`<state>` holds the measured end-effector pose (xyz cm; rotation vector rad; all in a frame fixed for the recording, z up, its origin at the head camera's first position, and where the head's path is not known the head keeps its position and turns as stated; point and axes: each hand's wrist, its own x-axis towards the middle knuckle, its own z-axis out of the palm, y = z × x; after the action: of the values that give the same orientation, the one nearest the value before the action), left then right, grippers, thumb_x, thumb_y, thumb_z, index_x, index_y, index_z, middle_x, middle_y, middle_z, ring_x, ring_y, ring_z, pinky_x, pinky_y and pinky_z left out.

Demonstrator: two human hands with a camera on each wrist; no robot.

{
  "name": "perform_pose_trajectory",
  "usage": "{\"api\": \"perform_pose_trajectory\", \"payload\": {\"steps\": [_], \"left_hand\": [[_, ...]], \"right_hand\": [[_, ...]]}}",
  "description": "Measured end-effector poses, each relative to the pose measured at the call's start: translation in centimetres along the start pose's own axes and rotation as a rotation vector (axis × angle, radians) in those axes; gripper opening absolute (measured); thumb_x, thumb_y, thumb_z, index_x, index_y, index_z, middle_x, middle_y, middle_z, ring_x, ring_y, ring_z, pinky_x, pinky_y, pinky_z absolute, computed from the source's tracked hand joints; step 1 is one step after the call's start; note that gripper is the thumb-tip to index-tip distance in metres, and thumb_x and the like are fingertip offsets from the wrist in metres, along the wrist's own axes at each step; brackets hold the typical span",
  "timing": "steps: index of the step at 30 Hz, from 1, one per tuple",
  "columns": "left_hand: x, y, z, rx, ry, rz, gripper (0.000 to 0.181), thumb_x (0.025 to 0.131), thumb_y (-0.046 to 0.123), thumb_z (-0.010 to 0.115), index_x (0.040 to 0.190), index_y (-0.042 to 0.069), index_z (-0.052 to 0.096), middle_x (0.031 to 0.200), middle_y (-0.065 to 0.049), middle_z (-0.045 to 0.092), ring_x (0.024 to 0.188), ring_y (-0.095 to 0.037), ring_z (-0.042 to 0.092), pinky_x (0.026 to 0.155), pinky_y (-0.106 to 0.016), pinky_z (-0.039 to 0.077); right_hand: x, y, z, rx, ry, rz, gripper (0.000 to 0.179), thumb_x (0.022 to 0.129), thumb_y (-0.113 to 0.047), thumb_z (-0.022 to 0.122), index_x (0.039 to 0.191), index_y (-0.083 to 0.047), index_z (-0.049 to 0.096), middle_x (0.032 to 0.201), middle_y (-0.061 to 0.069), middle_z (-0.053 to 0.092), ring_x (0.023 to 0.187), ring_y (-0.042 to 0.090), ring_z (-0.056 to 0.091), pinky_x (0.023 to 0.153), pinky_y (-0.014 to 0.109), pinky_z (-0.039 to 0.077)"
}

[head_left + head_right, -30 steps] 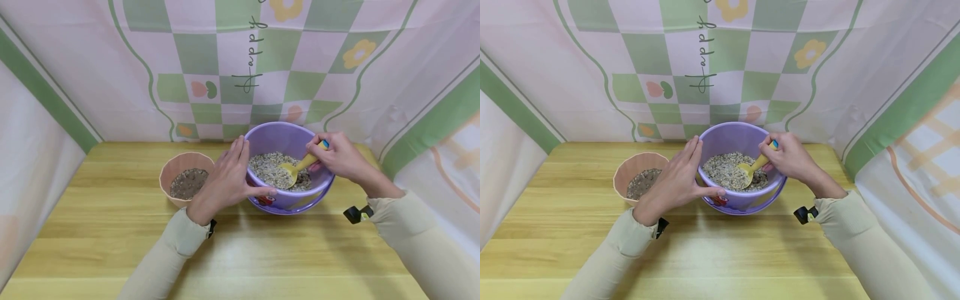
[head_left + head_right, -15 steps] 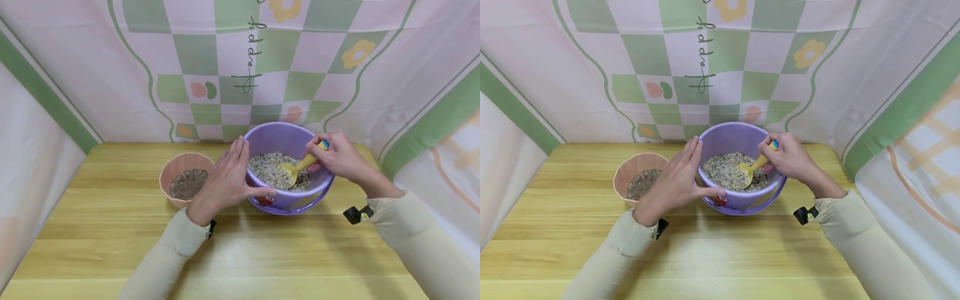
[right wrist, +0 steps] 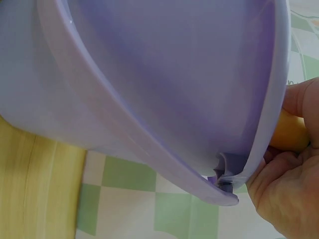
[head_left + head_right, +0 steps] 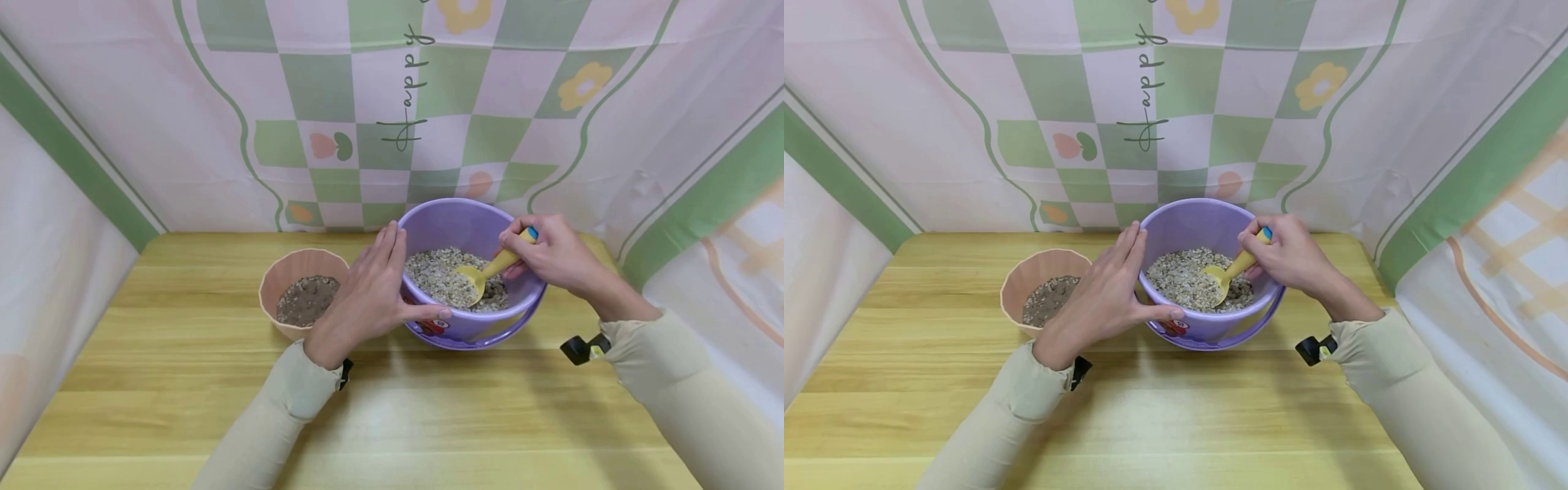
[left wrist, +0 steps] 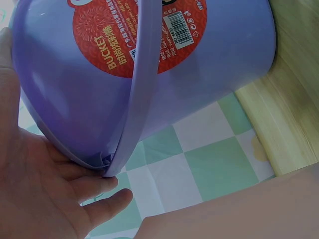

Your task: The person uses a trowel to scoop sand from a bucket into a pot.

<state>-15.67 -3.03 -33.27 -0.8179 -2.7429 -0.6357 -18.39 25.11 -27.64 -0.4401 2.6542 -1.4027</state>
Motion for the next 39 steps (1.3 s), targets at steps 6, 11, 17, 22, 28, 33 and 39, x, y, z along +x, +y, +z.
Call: {"api": "perform_pose_trajectory", "payload": {"steps": [6,11,17,22,28,33,39], "left_hand": [[0.02,0.04,-0.04,-0.006,-0.007,-0.010,0.132,0.072,0.088,0.055,0.157,-0.005,0.015,0.164,-0.023,0.008,0.151,-0.031,0.012,0.121,-0.041,0.016],[0.00,0.10,-0.11,-0.010,-0.010,-0.014,0.133,0.071,0.089,0.054,0.157,-0.004,0.014,0.164,-0.023,0.006,0.152,-0.030,0.010,0.121,-0.041,0.016],[0.01,0.14,-0.13,-0.018,-0.014,-0.016,0.133,0.071,0.089,0.054,0.157,-0.004,0.013,0.164,-0.022,0.005,0.152,-0.029,0.009,0.121,-0.041,0.016],[-0.04,0.19,-0.21,-0.020,-0.024,-0.026,0.133,0.071,0.089,0.054,0.157,-0.003,0.014,0.164,-0.022,0.005,0.152,-0.029,0.008,0.121,-0.040,0.015],[-0.06,0.24,-0.21,-0.024,-0.032,-0.036,0.132,0.072,0.088,0.055,0.157,-0.003,0.014,0.164,-0.021,0.004,0.152,-0.029,0.008,0.121,-0.041,0.015],[-0.01,0.29,-0.19,-0.037,-0.036,-0.036,0.132,0.071,0.089,0.054,0.158,-0.002,0.013,0.165,-0.020,0.004,0.152,-0.028,0.008,0.121,-0.041,0.015],[-0.02,0.23,-0.16,-0.034,-0.025,-0.030,0.132,0.072,0.088,0.055,0.157,-0.003,0.013,0.164,-0.022,0.005,0.152,-0.031,0.010,0.120,-0.042,0.017]], "right_hand": [[0.05,0.07,-0.14,0.042,-0.009,0.005,0.027,0.103,-0.011,0.054,0.100,0.016,0.058,0.088,0.026,0.072,0.063,0.034,0.072,0.060,0.044,0.059],[0.04,0.03,-0.37,0.099,-0.027,0.008,0.031,0.104,-0.014,0.053,0.101,0.016,0.057,0.090,0.022,0.074,0.066,0.035,0.072,0.064,0.044,0.058],[-0.04,0.05,-0.51,0.127,-0.045,0.026,0.032,0.104,-0.015,0.053,0.103,0.016,0.056,0.092,0.019,0.074,0.069,0.034,0.073,0.066,0.042,0.059],[-0.06,0.10,-0.43,0.157,-0.047,0.032,0.032,0.104,-0.015,0.053,0.102,0.017,0.055,0.091,0.017,0.075,0.069,0.033,0.073,0.067,0.043,0.058],[-0.05,0.24,-0.62,0.248,-0.059,0.045,0.031,0.104,-0.015,0.055,0.103,0.016,0.054,0.092,0.016,0.075,0.068,0.031,0.073,0.067,0.042,0.058],[-0.14,0.39,-0.90,0.305,-0.069,0.058,0.030,0.103,-0.015,0.056,0.103,0.015,0.053,0.092,0.016,0.075,0.068,0.031,0.073,0.066,0.042,0.058],[-0.08,0.53,-0.95,0.355,-0.084,0.046,0.030,0.103,-0.013,0.056,0.104,0.017,0.053,0.092,0.017,0.075,0.068,0.031,0.073,0.066,0.040,0.058]]}}
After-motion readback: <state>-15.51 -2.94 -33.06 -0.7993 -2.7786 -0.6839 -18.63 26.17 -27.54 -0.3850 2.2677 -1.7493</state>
